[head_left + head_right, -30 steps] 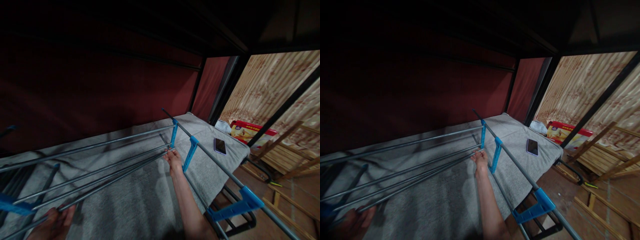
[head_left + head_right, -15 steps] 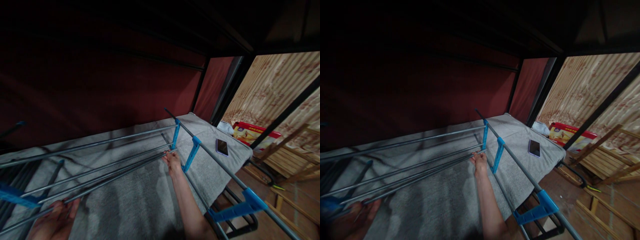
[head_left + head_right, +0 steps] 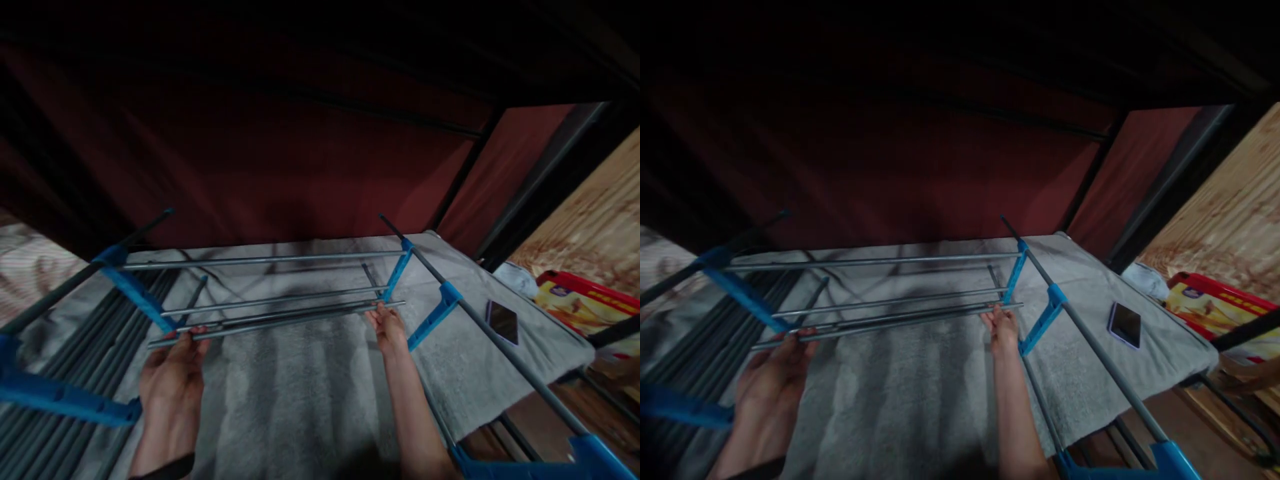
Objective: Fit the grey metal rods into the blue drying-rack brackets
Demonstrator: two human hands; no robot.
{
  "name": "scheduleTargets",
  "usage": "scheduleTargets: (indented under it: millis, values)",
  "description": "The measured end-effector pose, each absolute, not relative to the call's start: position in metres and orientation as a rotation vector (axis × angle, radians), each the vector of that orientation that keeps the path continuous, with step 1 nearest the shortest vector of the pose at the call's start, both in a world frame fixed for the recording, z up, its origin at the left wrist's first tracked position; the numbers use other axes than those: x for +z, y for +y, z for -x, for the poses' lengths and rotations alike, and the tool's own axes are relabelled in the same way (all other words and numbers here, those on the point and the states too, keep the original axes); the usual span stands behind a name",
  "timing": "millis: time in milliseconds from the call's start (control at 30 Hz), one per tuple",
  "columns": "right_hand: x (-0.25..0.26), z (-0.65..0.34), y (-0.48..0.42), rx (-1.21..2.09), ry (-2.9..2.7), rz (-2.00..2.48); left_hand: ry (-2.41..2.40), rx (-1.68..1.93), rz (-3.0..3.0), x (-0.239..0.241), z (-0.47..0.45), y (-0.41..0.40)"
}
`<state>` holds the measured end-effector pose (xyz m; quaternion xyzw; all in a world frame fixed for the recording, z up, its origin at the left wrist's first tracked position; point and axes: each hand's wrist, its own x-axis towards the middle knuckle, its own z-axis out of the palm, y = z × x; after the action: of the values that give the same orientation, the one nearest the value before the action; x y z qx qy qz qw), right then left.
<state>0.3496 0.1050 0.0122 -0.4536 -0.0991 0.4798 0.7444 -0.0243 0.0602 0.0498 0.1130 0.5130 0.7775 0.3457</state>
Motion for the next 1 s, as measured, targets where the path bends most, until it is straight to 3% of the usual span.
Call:
scheduleTargets:
  millis: [333,1000]
  values:
    - [0.003,-0.345,0.106,1.204,-0.168,1.127,1.31,2.12,-0.238,0.054,0.015,0.06]
    - [-0.001,-0.336,0.104,1.107,-0.245,0.993,1.343,2.151,-0.284,0.049,0.021,0.06]
